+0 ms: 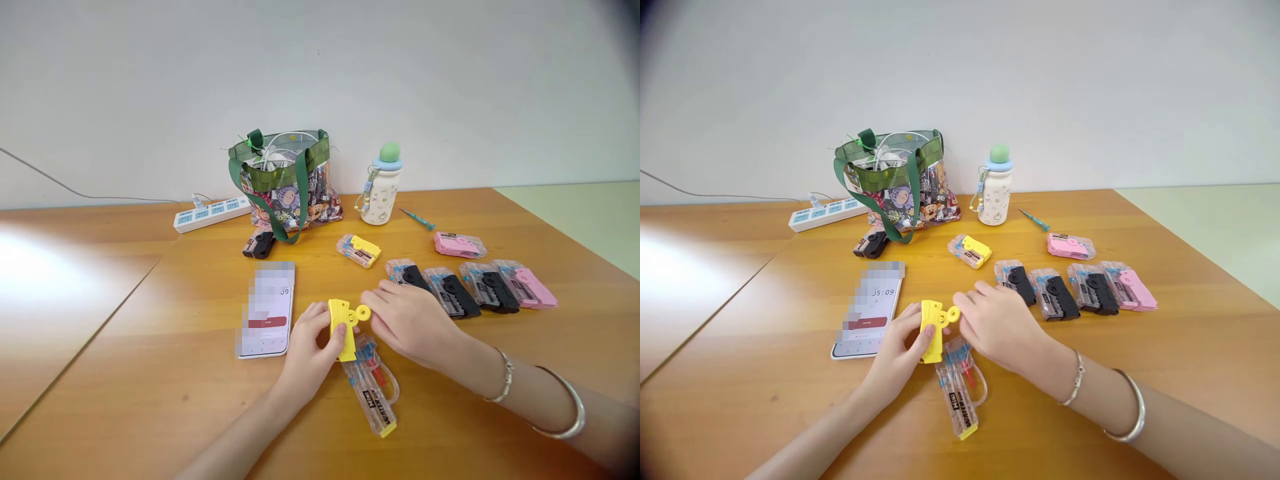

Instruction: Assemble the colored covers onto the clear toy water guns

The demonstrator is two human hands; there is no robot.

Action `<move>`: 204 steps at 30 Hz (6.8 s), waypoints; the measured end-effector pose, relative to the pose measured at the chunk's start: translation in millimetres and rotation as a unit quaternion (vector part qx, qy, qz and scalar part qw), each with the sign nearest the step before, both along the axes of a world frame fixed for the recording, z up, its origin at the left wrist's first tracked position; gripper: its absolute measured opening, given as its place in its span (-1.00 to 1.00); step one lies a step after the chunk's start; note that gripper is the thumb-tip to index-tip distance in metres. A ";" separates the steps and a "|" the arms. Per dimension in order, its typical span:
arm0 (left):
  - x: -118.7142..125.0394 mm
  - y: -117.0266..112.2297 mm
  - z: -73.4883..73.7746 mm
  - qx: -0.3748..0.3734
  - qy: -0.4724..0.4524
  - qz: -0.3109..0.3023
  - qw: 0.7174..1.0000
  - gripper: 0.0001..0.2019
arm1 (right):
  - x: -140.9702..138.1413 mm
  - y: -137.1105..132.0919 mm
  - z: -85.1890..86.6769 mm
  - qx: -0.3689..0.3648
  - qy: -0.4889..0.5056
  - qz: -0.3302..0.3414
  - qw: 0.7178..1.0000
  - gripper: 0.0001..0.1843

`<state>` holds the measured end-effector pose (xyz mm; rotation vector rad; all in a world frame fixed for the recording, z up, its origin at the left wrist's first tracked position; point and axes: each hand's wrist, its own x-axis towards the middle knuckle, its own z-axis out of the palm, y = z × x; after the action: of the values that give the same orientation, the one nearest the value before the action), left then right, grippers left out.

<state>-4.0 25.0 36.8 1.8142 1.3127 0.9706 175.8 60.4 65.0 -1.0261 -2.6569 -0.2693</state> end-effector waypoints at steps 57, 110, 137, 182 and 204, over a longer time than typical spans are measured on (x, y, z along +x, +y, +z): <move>6.9 -4.5 -7.0 0.112 0.109 0.014 0.988 -0.81 | 1.3 -22.1 -24.7 -0.276 0.356 -0.018 0.892 -0.94; -2.6 -0.7 -12.6 0.445 0.233 -0.059 0.863 -0.79 | 21.7 -10.1 -12.4 -0.647 0.402 0.007 0.648 -0.78; -0.6 -0.8 -7.8 0.362 0.192 -0.049 0.911 -0.78 | 13.7 -22.6 -13.7 -0.346 0.315 0.011 0.884 -0.71; 0.4 -7.0 -2.0 -0.072 -0.061 -0.162 0.982 -0.41 | 32.4 -15.9 -16.2 -0.493 0.406 -0.067 0.767 -0.52; 0.5 -6.1 1.2 -0.077 -0.133 -0.071 0.986 -0.73 | 8.9 -40.2 -28.5 -0.665 0.433 0.013 0.608 -0.66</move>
<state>-3.5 18.9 38.0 1.5762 1.0492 0.9681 184.7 20.2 36.5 -0.9189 -1.5411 1.9356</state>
